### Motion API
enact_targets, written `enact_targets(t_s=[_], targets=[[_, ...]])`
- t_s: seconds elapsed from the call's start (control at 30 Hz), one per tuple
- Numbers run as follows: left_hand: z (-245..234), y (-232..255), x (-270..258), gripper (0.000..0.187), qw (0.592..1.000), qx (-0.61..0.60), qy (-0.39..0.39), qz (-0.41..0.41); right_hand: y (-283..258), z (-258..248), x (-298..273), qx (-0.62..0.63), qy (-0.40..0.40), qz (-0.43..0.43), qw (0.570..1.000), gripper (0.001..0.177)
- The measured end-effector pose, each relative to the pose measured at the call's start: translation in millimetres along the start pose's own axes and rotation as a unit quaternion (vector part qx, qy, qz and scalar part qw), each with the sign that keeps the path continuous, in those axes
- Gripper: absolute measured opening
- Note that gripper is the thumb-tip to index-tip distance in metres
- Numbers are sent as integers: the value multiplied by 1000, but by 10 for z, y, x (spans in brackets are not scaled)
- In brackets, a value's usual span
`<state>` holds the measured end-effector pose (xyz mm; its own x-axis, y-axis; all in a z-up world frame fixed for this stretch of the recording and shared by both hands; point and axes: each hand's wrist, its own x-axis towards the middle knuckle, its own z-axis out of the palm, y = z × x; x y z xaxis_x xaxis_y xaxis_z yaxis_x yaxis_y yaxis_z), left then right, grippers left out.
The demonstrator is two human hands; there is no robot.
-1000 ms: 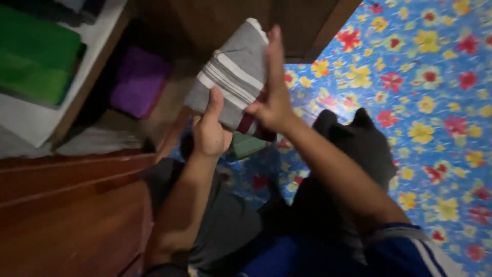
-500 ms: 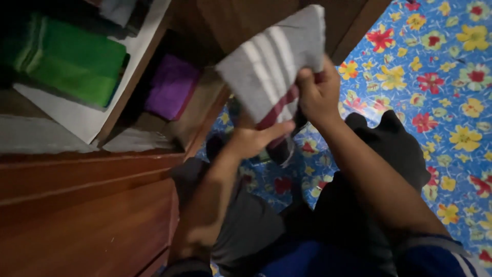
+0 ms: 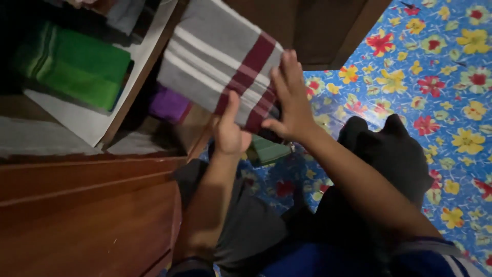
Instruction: Folding sarongs and stacking them neatly on a shelf inside a wooden cupboard.
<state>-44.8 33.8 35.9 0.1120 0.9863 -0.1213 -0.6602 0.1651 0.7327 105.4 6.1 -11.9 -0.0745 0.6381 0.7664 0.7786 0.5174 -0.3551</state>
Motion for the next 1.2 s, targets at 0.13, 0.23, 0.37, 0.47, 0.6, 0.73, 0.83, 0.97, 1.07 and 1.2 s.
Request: enact_targets(t_s=[0.13,0.23,0.37,0.47,0.6,0.73,0.83,0.97,1.07,1.2], targets=[[-142,187,7,31,991,129,30,-12,48,-200,199,283,13,174,943,124],[-132,442,23,30,969,246,27,-17,81,-421,315,366,-57,220,902,96],[-426,437,49,34,972,230,4,42,-25,-493,326,397,-98,314,857,53],[-604,344,137,47,971,217,-48,86,27,-485,296,425,-139,317,837,57],[-380,433,154,51,965,207,-35,157,-72,-705,493,425,-246,346,799,66],[-205,463,177,41,989,27,-21,142,-75,-790,608,368,-279,419,781,43],[13,598,153,44,986,-32,-92,137,-39,-633,475,402,-154,443,786,37],[101,728,162,38,981,-4,-116,156,152,-427,233,295,-89,414,857,23],[-13,630,230,34,980,53,-71,180,81,-472,293,156,-60,391,905,33],[-509,360,318,48,965,199,64,160,7,-614,407,247,-77,377,889,97]])
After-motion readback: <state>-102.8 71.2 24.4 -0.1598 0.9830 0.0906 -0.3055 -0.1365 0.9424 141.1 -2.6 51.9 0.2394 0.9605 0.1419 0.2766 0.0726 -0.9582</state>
